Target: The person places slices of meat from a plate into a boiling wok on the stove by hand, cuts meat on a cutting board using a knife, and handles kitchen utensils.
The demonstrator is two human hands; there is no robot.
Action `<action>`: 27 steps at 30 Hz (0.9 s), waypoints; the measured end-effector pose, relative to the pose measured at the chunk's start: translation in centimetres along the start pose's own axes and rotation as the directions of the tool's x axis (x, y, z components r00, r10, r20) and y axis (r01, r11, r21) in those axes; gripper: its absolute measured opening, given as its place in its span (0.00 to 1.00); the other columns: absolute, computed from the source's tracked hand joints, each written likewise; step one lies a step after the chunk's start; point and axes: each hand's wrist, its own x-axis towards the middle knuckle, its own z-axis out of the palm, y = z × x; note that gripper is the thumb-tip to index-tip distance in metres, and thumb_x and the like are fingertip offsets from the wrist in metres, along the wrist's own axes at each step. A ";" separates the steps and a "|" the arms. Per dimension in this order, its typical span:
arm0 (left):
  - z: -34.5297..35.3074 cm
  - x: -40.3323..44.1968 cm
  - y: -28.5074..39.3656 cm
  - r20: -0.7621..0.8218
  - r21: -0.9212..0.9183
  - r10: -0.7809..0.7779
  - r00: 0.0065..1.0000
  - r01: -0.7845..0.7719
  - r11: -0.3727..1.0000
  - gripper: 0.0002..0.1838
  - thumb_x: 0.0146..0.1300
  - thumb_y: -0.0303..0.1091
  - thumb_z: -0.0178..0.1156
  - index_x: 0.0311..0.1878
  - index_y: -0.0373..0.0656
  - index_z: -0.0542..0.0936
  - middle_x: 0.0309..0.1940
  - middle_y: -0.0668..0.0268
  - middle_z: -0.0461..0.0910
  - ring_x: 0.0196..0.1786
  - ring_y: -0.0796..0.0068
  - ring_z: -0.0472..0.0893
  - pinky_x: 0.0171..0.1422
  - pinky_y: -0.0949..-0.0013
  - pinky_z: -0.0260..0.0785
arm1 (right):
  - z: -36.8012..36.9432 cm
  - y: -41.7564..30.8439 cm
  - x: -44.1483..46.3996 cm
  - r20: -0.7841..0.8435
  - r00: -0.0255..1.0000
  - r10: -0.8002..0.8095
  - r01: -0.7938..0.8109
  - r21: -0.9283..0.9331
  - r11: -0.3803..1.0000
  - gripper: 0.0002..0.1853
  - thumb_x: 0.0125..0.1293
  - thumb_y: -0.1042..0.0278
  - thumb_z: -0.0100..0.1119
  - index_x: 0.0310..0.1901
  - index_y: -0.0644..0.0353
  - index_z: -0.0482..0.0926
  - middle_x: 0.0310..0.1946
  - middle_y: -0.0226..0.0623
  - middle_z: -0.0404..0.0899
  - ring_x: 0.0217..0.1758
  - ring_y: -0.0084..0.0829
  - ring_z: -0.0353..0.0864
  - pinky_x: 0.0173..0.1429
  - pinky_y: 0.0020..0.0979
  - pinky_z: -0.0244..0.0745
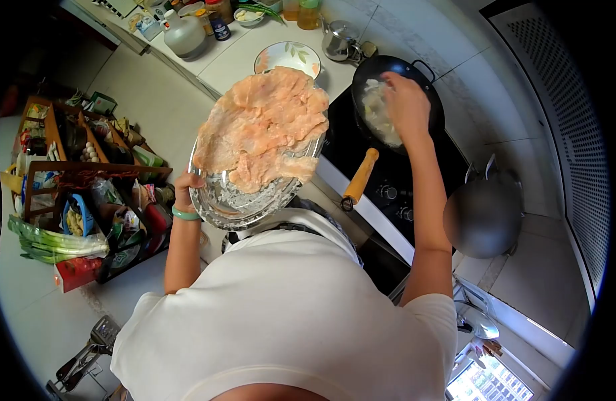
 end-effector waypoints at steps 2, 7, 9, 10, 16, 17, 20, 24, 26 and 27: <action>0.2 0.0 0.1 0.017 -0.020 -0.006 1.000 0.007 1.000 0.46 0.34 0.22 0.48 0.67 0.29 0.61 0.58 0.51 0.72 0.60 0.56 0.74 0.67 0.59 0.68 | -2.3 -5.5 -0.6 0.055 0.963 -0.264 0.247 0.213 0.945 0.13 0.55 0.70 0.65 0.44 0.59 0.80 0.37 0.37 0.82 0.42 0.41 0.80 0.48 0.39 0.73; 0.3 0.0 0.5 0.050 -0.028 -0.019 0.999 0.020 0.999 0.46 0.33 0.22 0.47 0.68 0.29 0.60 0.59 0.50 0.71 0.60 0.55 0.75 0.67 0.59 0.69 | -2.4 -11.8 -3.3 0.193 0.715 -0.671 0.512 0.509 0.692 0.15 0.52 0.66 0.68 0.40 0.60 0.80 0.37 0.36 0.80 0.46 0.38 0.78 0.52 0.36 0.71; 0.8 -0.1 0.6 0.045 -0.041 -0.011 0.999 0.013 0.999 0.47 0.33 0.22 0.48 0.68 0.30 0.60 0.59 0.50 0.71 0.60 0.55 0.75 0.67 0.59 0.69 | -1.0 -12.8 -4.1 0.207 0.717 -0.665 0.488 0.533 0.692 0.14 0.52 0.66 0.67 0.40 0.59 0.80 0.38 0.35 0.79 0.46 0.38 0.77 0.52 0.36 0.71; 1.1 -0.1 0.7 0.051 -0.038 -0.020 0.998 0.022 0.999 0.47 0.32 0.22 0.48 0.68 0.30 0.59 0.59 0.50 0.71 0.60 0.54 0.75 0.67 0.59 0.68 | -0.2 -13.3 -4.5 0.220 0.720 -0.658 0.463 0.554 0.692 0.14 0.52 0.67 0.67 0.41 0.59 0.79 0.39 0.34 0.79 0.46 0.37 0.77 0.52 0.35 0.71; 2.2 -0.2 1.1 0.101 -0.055 -0.042 0.994 0.048 0.997 0.49 0.31 0.23 0.50 0.68 0.30 0.58 0.59 0.49 0.71 0.61 0.54 0.74 0.69 0.58 0.66 | 1.7 -16.1 -4.1 0.094 0.764 -0.639 0.530 0.473 0.704 0.11 0.56 0.71 0.63 0.41 0.61 0.79 0.41 0.37 0.79 0.46 0.40 0.78 0.52 0.37 0.72; 2.2 -0.2 1.2 0.112 -0.061 -0.054 0.992 0.061 0.996 0.49 0.30 0.23 0.50 0.68 0.30 0.58 0.59 0.49 0.71 0.62 0.54 0.73 0.70 0.58 0.65 | 1.9 -16.1 -3.4 0.054 0.809 -0.585 0.505 0.445 0.740 0.11 0.56 0.71 0.63 0.42 0.61 0.79 0.41 0.38 0.79 0.46 0.41 0.78 0.52 0.38 0.73; 1.8 -0.1 1.2 0.090 -0.043 -0.061 0.994 0.065 0.997 0.50 0.29 0.23 0.50 0.68 0.30 0.59 0.59 0.50 0.71 0.62 0.54 0.73 0.70 0.59 0.65 | 2.9 -15.3 -1.0 -0.063 0.866 -0.496 0.476 0.412 0.777 0.12 0.54 0.72 0.64 0.40 0.62 0.79 0.40 0.40 0.79 0.47 0.42 0.78 0.52 0.38 0.73; 1.4 0.3 1.1 0.127 -0.071 -0.072 0.989 0.082 0.994 0.50 0.29 0.21 0.50 0.68 0.30 0.59 0.59 0.51 0.71 0.62 0.55 0.73 0.70 0.59 0.65 | 1.7 -15.6 1.1 -0.015 0.882 -0.471 0.445 0.353 0.823 0.14 0.55 0.72 0.65 0.45 0.62 0.80 0.43 0.41 0.80 0.50 0.44 0.77 0.55 0.38 0.73; 1.3 0.2 1.2 0.123 -0.070 -0.076 0.990 0.085 0.994 0.49 0.29 0.21 0.50 0.68 0.30 0.59 0.59 0.51 0.71 0.62 0.56 0.73 0.70 0.59 0.65 | 1.1 -16.4 1.0 0.147 0.820 -0.554 0.435 0.470 0.768 0.18 0.53 0.72 0.66 0.47 0.61 0.79 0.44 0.40 0.80 0.51 0.43 0.77 0.55 0.38 0.72; 1.3 0.2 1.1 0.118 -0.068 -0.080 0.990 0.088 0.994 0.49 0.30 0.21 0.50 0.68 0.30 0.60 0.59 0.51 0.71 0.62 0.56 0.73 0.69 0.59 0.65 | 1.3 -16.7 0.7 0.148 0.818 -0.555 0.436 0.471 0.767 0.18 0.53 0.72 0.66 0.47 0.61 0.79 0.44 0.40 0.80 0.51 0.43 0.77 0.55 0.38 0.72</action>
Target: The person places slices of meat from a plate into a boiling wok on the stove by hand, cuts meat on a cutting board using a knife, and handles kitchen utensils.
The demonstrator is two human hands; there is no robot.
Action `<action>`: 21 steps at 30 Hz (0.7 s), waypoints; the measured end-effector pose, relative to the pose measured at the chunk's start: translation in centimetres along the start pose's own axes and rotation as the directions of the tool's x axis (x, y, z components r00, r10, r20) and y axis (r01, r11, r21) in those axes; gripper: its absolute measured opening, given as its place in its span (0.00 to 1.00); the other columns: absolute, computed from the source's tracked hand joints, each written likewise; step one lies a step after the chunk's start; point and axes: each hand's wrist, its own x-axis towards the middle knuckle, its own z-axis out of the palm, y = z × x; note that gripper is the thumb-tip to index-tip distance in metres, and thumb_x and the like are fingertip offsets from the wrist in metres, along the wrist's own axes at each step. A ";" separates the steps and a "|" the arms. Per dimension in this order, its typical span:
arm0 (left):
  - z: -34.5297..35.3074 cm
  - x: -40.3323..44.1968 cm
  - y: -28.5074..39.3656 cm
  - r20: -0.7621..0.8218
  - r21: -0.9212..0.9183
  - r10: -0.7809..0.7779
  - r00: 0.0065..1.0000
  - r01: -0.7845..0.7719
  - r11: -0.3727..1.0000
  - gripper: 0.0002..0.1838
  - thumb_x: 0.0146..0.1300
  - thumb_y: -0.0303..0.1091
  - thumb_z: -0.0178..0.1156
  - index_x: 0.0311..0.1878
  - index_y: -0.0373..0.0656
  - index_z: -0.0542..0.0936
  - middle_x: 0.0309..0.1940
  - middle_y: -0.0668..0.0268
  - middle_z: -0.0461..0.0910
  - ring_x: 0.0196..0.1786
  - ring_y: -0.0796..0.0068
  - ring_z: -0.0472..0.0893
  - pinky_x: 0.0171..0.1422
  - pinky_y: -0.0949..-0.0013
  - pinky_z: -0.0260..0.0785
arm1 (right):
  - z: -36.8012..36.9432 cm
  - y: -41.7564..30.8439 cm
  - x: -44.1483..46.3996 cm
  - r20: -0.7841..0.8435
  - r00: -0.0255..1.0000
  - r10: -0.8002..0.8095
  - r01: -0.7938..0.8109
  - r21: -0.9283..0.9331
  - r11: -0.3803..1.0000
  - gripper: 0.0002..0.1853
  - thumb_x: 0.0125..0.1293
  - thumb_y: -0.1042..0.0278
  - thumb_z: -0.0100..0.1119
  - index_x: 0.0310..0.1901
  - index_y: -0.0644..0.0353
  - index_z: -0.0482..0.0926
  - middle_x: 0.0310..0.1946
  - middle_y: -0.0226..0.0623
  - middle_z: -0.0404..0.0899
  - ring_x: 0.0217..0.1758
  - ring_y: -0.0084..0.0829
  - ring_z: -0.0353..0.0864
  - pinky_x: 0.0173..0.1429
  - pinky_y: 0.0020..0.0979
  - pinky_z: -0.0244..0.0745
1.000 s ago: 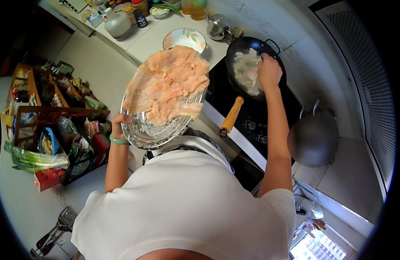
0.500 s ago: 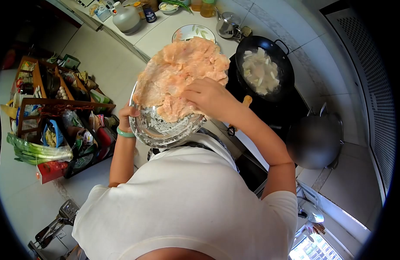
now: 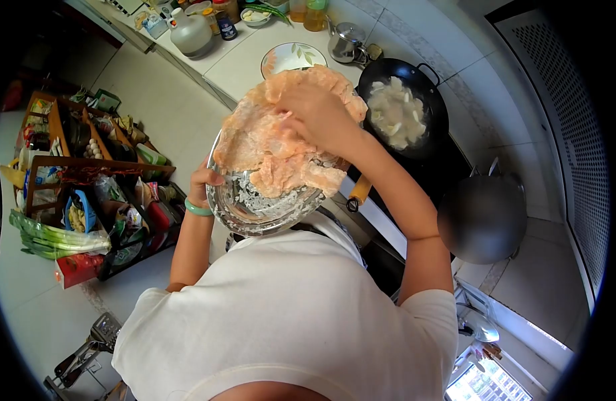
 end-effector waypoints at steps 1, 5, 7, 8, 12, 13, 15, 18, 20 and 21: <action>0.1 0.0 0.0 -0.001 -0.002 0.001 1.000 -0.001 1.000 0.49 0.30 0.21 0.50 0.68 0.30 0.60 0.59 0.51 0.71 0.62 0.56 0.73 0.69 0.59 0.65 | 0.6 -0.2 -0.1 0.041 0.998 -0.041 0.040 0.018 0.999 0.19 0.53 0.72 0.67 0.48 0.61 0.79 0.44 0.39 0.80 0.52 0.42 0.77 0.56 0.38 0.72; 0.2 0.1 0.2 0.030 0.004 0.008 1.000 -0.008 1.000 0.49 0.30 0.20 0.50 0.68 0.31 0.60 0.59 0.51 0.71 0.62 0.57 0.74 0.69 0.59 0.65 | 2.9 -0.3 -0.6 -0.015 0.988 -0.153 0.153 0.003 0.988 0.19 0.50 0.72 0.68 0.46 0.61 0.78 0.43 0.37 0.79 0.48 0.40 0.77 0.53 0.37 0.72; 0.1 0.1 0.2 0.030 0.010 0.004 1.000 -0.004 1.000 0.48 0.31 0.20 0.50 0.68 0.31 0.60 0.59 0.51 0.71 0.62 0.57 0.74 0.69 0.59 0.65 | 3.1 -0.3 -0.6 -0.085 0.981 -0.176 0.178 0.007 0.984 0.17 0.48 0.73 0.69 0.42 0.62 0.79 0.40 0.36 0.78 0.44 0.40 0.76 0.49 0.37 0.72; 0.2 0.1 0.2 0.023 0.013 0.007 1.000 -0.007 1.000 0.49 0.31 0.20 0.50 0.68 0.31 0.60 0.59 0.51 0.71 0.62 0.57 0.74 0.69 0.59 0.65 | 2.9 -0.2 -0.7 -0.034 0.986 -0.161 0.161 0.008 0.987 0.16 0.49 0.73 0.68 0.41 0.62 0.79 0.38 0.36 0.77 0.43 0.40 0.76 0.48 0.37 0.72; 0.7 0.3 0.2 0.019 0.012 0.016 1.000 -0.017 1.000 0.49 0.30 0.20 0.49 0.69 0.31 0.59 0.59 0.52 0.71 0.62 0.57 0.73 0.69 0.60 0.65 | 2.3 -0.2 -0.5 0.000 0.994 -0.112 0.112 0.042 0.993 0.11 0.51 0.74 0.67 0.36 0.63 0.78 0.34 0.37 0.75 0.42 0.40 0.75 0.47 0.37 0.71; 0.8 0.3 0.2 0.020 0.012 0.014 1.000 -0.015 1.000 0.49 0.30 0.20 0.49 0.69 0.31 0.59 0.59 0.52 0.71 0.62 0.57 0.73 0.69 0.60 0.65 | 2.4 -0.2 -0.5 -0.001 0.994 -0.110 0.110 0.041 0.993 0.11 0.51 0.74 0.67 0.36 0.63 0.78 0.34 0.37 0.75 0.42 0.40 0.75 0.47 0.37 0.71; 0.8 0.3 0.2 0.021 0.006 0.000 1.000 0.000 1.000 0.50 0.30 0.20 0.49 0.69 0.32 0.59 0.59 0.52 0.71 0.63 0.57 0.73 0.70 0.60 0.64 | 2.6 0.0 -0.2 -0.060 0.983 -0.173 0.175 0.039 0.984 0.09 0.53 0.73 0.66 0.36 0.62 0.77 0.33 0.36 0.75 0.40 0.41 0.75 0.47 0.38 0.70; 0.6 0.3 0.2 0.006 0.013 -0.004 1.000 0.004 1.000 0.50 0.30 0.20 0.49 0.69 0.32 0.59 0.60 0.52 0.71 0.63 0.57 0.72 0.70 0.60 0.64 | 2.6 0.6 -0.3 0.029 0.984 -0.175 0.172 0.070 0.983 0.07 0.58 0.71 0.63 0.36 0.61 0.77 0.37 0.37 0.77 0.43 0.40 0.76 0.51 0.36 0.71; 0.5 0.2 0.1 -0.014 0.014 0.000 1.000 0.000 1.000 0.50 0.30 0.21 0.49 0.69 0.32 0.59 0.60 0.51 0.71 0.63 0.56 0.73 0.70 0.60 0.64 | 1.9 0.4 -0.7 0.104 0.991 -0.084 0.076 0.084 0.994 0.07 0.60 0.70 0.62 0.37 0.61 0.77 0.36 0.37 0.78 0.42 0.39 0.77 0.50 0.35 0.71; 0.5 0.2 0.1 -0.034 0.015 0.004 0.999 -0.003 1.000 0.50 0.29 0.21 0.49 0.69 0.31 0.60 0.60 0.51 0.71 0.63 0.56 0.73 0.70 0.60 0.63 | 1.4 0.3 -1.0 0.180 0.984 0.006 -0.023 0.092 0.995 0.07 0.61 0.69 0.60 0.38 0.61 0.77 0.35 0.37 0.79 0.42 0.39 0.77 0.49 0.35 0.72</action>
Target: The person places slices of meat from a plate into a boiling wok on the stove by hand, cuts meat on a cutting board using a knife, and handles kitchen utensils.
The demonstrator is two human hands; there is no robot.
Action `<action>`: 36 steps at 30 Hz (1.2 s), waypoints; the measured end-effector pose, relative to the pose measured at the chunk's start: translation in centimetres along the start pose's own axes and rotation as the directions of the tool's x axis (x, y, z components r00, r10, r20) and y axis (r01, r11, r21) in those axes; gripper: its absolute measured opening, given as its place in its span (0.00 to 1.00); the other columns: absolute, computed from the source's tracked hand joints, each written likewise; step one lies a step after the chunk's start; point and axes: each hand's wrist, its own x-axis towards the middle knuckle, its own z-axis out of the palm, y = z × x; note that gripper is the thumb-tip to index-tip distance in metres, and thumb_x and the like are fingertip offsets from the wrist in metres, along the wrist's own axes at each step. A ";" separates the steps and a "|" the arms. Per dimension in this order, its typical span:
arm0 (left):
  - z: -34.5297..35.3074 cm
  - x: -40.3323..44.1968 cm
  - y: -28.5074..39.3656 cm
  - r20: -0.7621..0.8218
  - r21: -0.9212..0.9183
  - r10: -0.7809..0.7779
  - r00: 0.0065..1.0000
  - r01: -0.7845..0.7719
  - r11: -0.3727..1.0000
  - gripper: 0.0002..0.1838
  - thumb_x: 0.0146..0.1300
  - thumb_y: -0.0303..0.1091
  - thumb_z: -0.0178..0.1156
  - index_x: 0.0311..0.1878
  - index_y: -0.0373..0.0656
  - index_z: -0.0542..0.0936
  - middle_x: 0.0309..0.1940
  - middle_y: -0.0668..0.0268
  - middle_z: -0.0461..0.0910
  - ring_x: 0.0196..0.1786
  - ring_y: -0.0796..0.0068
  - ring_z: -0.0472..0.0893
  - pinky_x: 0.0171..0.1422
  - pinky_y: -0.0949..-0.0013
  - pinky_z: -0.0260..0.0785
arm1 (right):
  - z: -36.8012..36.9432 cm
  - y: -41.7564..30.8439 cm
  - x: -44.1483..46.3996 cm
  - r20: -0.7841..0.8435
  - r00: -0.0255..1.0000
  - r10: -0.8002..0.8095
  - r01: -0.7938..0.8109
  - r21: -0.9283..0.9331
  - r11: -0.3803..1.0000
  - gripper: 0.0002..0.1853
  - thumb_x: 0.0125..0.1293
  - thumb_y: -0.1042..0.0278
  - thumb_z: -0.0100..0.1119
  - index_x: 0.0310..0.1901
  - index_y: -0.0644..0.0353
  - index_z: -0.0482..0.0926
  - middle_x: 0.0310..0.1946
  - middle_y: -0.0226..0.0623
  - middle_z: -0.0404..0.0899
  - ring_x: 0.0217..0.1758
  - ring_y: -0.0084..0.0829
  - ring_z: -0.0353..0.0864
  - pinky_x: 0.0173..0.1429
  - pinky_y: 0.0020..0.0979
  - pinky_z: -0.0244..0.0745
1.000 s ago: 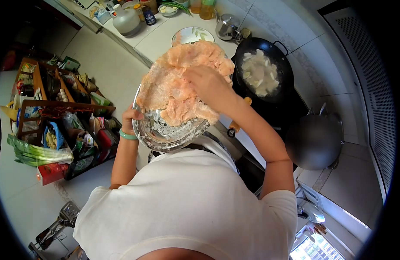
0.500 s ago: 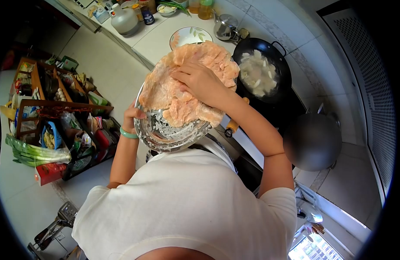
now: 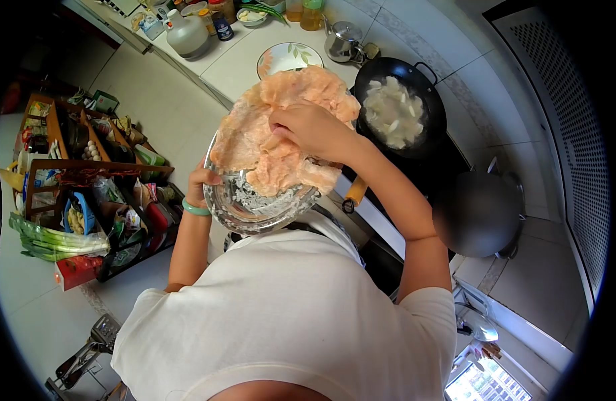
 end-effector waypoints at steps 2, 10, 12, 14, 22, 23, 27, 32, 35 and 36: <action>-0.4 0.0 -0.2 0.003 0.003 0.006 1.000 -0.006 1.000 0.49 0.29 0.21 0.49 0.68 0.31 0.60 0.60 0.51 0.71 0.62 0.55 0.73 0.70 0.60 0.63 | -1.3 -0.5 -0.7 -0.030 0.999 0.044 -0.042 0.076 0.996 0.06 0.62 0.70 0.60 0.39 0.62 0.77 0.35 0.37 0.79 0.40 0.38 0.78 0.47 0.33 0.73; 0.0 -0.1 -0.7 -0.065 0.080 0.061 0.996 -0.056 0.995 0.50 0.29 0.26 0.51 0.68 0.30 0.61 0.59 0.50 0.71 0.62 0.54 0.73 0.69 0.60 0.65 | -5.7 1.9 -4.3 -0.228 0.934 0.275 -0.188 0.341 0.921 0.06 0.64 0.72 0.60 0.40 0.64 0.79 0.32 0.33 0.82 0.34 0.23 0.81 0.41 0.24 0.74; 0.7 -0.2 -0.6 -0.059 0.087 0.057 0.997 -0.052 0.995 0.50 0.29 0.27 0.51 0.68 0.30 0.60 0.59 0.50 0.71 0.62 0.54 0.73 0.69 0.60 0.65 | -5.9 2.6 -4.6 -0.225 0.920 0.321 -0.163 0.525 0.835 0.05 0.66 0.73 0.59 0.41 0.65 0.78 0.32 0.28 0.79 0.34 0.18 0.77 0.41 0.20 0.72; 0.6 -0.2 -0.5 -0.052 0.097 0.062 0.997 -0.056 0.994 0.50 0.29 0.26 0.50 0.68 0.30 0.60 0.60 0.49 0.71 0.62 0.54 0.73 0.69 0.60 0.65 | -5.8 2.0 -4.4 -0.224 0.918 0.328 -0.158 0.554 0.818 0.05 0.66 0.74 0.59 0.41 0.65 0.78 0.32 0.28 0.79 0.34 0.17 0.76 0.40 0.20 0.72; -1.0 0.0 -0.7 -0.058 0.086 0.048 0.997 -0.043 0.995 0.50 0.30 0.25 0.49 0.69 0.30 0.59 0.61 0.50 0.70 0.63 0.53 0.72 0.70 0.59 0.65 | -6.7 1.5 -4.3 -0.261 0.868 0.423 -0.102 0.740 0.665 0.04 0.65 0.76 0.60 0.40 0.66 0.79 0.32 0.28 0.81 0.34 0.16 0.78 0.39 0.20 0.74; -0.9 0.0 -0.9 -0.048 0.061 0.074 0.996 -0.071 0.996 0.50 0.30 0.25 0.49 0.69 0.31 0.59 0.61 0.50 0.69 0.63 0.53 0.72 0.69 0.59 0.66 | -7.0 1.9 -4.8 -0.265 0.865 0.426 -0.105 0.735 0.670 0.04 0.65 0.76 0.60 0.40 0.66 0.79 0.32 0.28 0.81 0.34 0.16 0.78 0.39 0.20 0.74; -1.3 -0.5 -1.1 -0.090 0.090 0.094 0.991 -0.086 0.992 0.49 0.31 0.25 0.50 0.69 0.31 0.60 0.62 0.50 0.70 0.63 0.53 0.72 0.69 0.59 0.66 | -8.5 5.1 -7.7 -0.430 0.793 0.432 -0.190 0.500 0.845 0.05 0.63 0.75 0.61 0.40 0.65 0.80 0.31 0.28 0.81 0.34 0.17 0.79 0.40 0.20 0.74; -2.5 -1.0 -1.3 -0.118 0.113 0.127 0.985 -0.114 0.987 0.45 0.35 0.24 0.49 0.67 0.29 0.62 0.61 0.49 0.70 0.63 0.53 0.72 0.69 0.58 0.64 | -9.8 13.0 -14.2 -0.485 0.633 0.604 -0.569 0.238 0.787 0.08 0.62 0.68 0.62 0.40 0.61 0.81 0.29 0.34 0.83 0.34 0.23 0.83 0.42 0.24 0.77; -3.8 -1.3 -1.4 -0.139 0.131 0.151 0.979 -0.133 0.982 0.45 0.35 0.24 0.48 0.67 0.29 0.62 0.61 0.49 0.70 0.63 0.53 0.72 0.69 0.57 0.65 | -9.0 17.4 -17.6 -0.512 0.581 0.633 -0.716 0.049 0.697 0.09 0.60 0.61 0.63 0.39 0.55 0.82 0.32 0.37 0.85 0.37 0.34 0.86 0.42 0.31 0.78; -3.5 -1.3 -1.5 -0.149 0.134 0.154 0.977 -0.135 0.982 0.44 0.35 0.24 0.47 0.67 0.29 0.62 0.61 0.49 0.70 0.62 0.52 0.72 0.69 0.57 0.64 | -8.5 18.5 -18.4 -0.494 0.556 0.669 -0.769 0.000 0.639 0.10 0.60 0.61 0.62 0.39 0.54 0.83 0.32 0.38 0.85 0.37 0.37 0.85 0.42 0.33 0.78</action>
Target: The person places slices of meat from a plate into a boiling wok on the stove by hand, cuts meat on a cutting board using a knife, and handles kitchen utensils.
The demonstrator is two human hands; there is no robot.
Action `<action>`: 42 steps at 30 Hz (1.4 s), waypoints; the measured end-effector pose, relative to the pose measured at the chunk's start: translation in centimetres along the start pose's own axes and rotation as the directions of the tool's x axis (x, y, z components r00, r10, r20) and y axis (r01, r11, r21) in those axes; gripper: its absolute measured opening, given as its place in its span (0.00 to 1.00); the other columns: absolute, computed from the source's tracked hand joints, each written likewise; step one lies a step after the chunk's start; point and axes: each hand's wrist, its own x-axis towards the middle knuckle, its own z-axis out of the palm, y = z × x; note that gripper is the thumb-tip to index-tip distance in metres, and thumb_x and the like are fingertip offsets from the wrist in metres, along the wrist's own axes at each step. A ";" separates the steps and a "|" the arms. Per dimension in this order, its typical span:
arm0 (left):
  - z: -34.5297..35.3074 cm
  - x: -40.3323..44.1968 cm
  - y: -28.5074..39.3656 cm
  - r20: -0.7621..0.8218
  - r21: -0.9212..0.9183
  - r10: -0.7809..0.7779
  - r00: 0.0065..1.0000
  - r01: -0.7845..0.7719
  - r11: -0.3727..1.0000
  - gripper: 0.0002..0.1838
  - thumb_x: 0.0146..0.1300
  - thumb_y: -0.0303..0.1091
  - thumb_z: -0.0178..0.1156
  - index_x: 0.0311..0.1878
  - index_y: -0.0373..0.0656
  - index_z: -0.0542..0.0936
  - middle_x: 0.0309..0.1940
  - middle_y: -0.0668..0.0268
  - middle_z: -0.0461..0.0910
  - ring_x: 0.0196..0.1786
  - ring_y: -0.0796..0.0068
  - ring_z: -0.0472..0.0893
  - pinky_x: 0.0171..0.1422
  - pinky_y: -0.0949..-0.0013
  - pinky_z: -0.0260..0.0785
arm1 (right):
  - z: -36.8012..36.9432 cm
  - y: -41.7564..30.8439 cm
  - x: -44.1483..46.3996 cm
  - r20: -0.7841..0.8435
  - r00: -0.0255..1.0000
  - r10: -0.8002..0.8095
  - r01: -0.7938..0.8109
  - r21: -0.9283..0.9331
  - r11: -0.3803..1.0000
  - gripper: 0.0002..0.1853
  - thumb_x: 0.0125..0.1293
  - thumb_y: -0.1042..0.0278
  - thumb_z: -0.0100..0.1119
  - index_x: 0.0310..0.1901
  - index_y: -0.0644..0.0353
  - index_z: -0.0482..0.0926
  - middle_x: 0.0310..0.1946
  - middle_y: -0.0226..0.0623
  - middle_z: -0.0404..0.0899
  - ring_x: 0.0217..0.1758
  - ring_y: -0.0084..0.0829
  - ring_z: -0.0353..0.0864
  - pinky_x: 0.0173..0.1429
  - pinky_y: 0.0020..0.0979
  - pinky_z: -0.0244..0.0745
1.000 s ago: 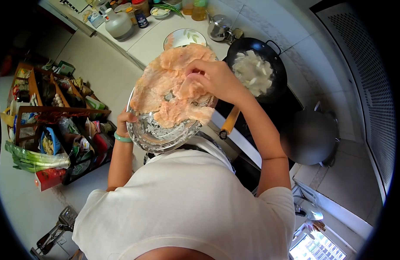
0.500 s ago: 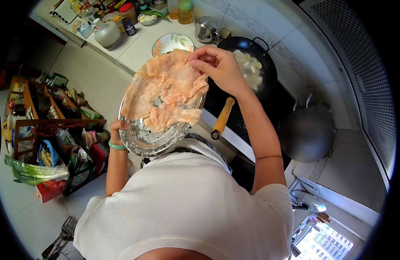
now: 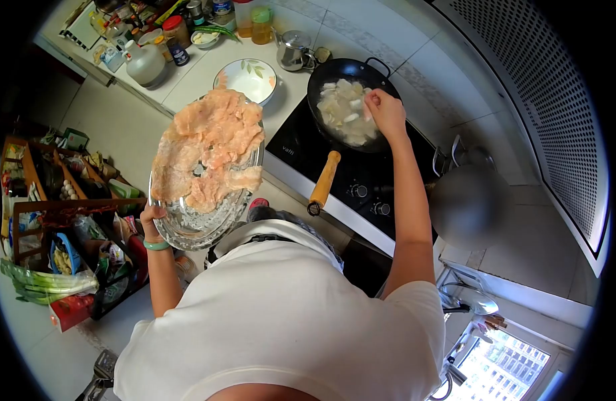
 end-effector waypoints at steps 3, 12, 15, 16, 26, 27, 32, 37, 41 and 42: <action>0.5 -0.3 0.1 -0.007 -0.011 -0.002 1.000 0.002 1.000 0.44 0.35 0.24 0.48 0.67 0.29 0.62 0.61 0.49 0.70 0.62 0.52 0.72 0.69 0.57 0.64 | 2.8 3.8 0.6 0.026 0.996 0.081 -0.077 -0.107 0.991 0.10 0.59 0.60 0.61 0.39 0.52 0.83 0.32 0.39 0.84 0.38 0.41 0.84 0.43 0.37 0.78; 1.7 -0.4 0.5 0.012 -0.013 -0.022 1.000 0.022 1.000 0.47 0.33 0.25 0.50 0.68 0.31 0.61 0.62 0.51 0.70 0.62 0.53 0.73 0.69 0.58 0.65 | 2.7 -4.1 1.2 -0.165 0.974 -0.154 0.144 -0.071 0.987 0.14 0.62 0.67 0.60 0.49 0.55 0.80 0.38 0.38 0.84 0.41 0.42 0.83 0.46 0.39 0.77; 3.1 -0.5 0.7 0.045 -0.055 -0.021 0.999 0.023 0.998 0.49 0.31 0.26 0.50 0.69 0.31 0.60 0.62 0.50 0.69 0.63 0.54 0.72 0.69 0.59 0.65 | 0.4 -12.5 -0.7 -0.107 0.954 -0.279 0.290 0.113 0.950 0.13 0.61 0.68 0.60 0.48 0.57 0.81 0.40 0.38 0.83 0.42 0.40 0.82 0.47 0.36 0.76; 3.0 -0.4 0.8 0.042 -0.034 -0.029 0.999 0.031 0.999 0.49 0.31 0.26 0.50 0.69 0.31 0.60 0.62 0.50 0.69 0.63 0.54 0.72 0.70 0.59 0.65 | 0.2 -14.8 -1.5 -0.049 0.941 -0.335 0.338 0.206 0.919 0.13 0.61 0.68 0.62 0.48 0.58 0.81 0.40 0.37 0.83 0.43 0.39 0.81 0.49 0.34 0.75; 3.5 0.0 1.3 0.090 -0.036 -0.052 0.995 0.055 0.998 0.50 0.30 0.26 0.50 0.69 0.30 0.59 0.61 0.48 0.69 0.62 0.53 0.72 0.69 0.60 0.66 | 2.8 -19.8 -5.0 0.379 0.616 -0.691 0.672 0.205 0.711 0.11 0.53 0.68 0.67 0.35 0.63 0.79 0.39 0.36 0.79 0.46 0.40 0.76 0.52 0.38 0.70; 3.4 0.0 1.3 0.089 -0.038 -0.052 0.995 0.056 0.998 0.50 0.30 0.26 0.50 0.69 0.30 0.59 0.61 0.48 0.69 0.62 0.53 0.72 0.69 0.60 0.66 | 3.2 -19.7 -5.0 0.345 0.615 -0.709 0.683 0.214 0.698 0.10 0.53 0.68 0.66 0.34 0.64 0.78 0.37 0.36 0.79 0.44 0.40 0.76 0.52 0.38 0.70; 3.5 0.2 1.4 0.101 -0.031 -0.074 0.992 0.078 0.996 0.49 0.29 0.26 0.50 0.68 0.29 0.60 0.60 0.49 0.71 0.61 0.53 0.74 0.69 0.59 0.66 | 2.7 -20.6 -5.0 0.278 0.647 -0.710 0.630 0.329 0.704 0.09 0.57 0.69 0.64 0.36 0.64 0.77 0.32 0.36 0.80 0.38 0.40 0.78 0.48 0.35 0.72; 3.1 0.6 1.4 0.124 -0.020 -0.094 0.988 0.097 0.995 0.49 0.30 0.25 0.50 0.68 0.29 0.60 0.60 0.49 0.70 0.61 0.53 0.73 0.70 0.59 0.65 | 1.4 -22.5 -4.5 0.216 0.841 -0.496 0.369 0.441 0.818 0.07 0.62 0.71 0.62 0.39 0.64 0.78 0.31 0.35 0.83 0.32 0.25 0.82 0.39 0.24 0.74; 3.0 0.5 1.3 0.079 0.000 -0.106 0.991 0.106 0.994 0.49 0.31 0.25 0.50 0.68 0.29 0.60 0.61 0.49 0.70 0.62 0.53 0.73 0.71 0.59 0.63 | 0.6 -22.0 -3.7 0.207 0.895 -0.396 0.238 0.530 0.814 0.07 0.63 0.74 0.61 0.41 0.65 0.78 0.29 0.31 0.82 0.32 0.17 0.79 0.37 0.21 0.74; 3.0 0.5 1.2 0.085 0.000 -0.106 0.991 0.106 0.994 0.49 0.31 0.25 0.50 0.68 0.29 0.60 0.61 0.49 0.70 0.62 0.53 0.73 0.71 0.59 0.63 | 0.2 -21.2 -3.4 0.246 0.908 -0.340 0.152 0.562 0.813 0.08 0.63 0.72 0.61 0.42 0.65 0.79 0.30 0.34 0.83 0.30 0.20 0.79 0.35 0.23 0.74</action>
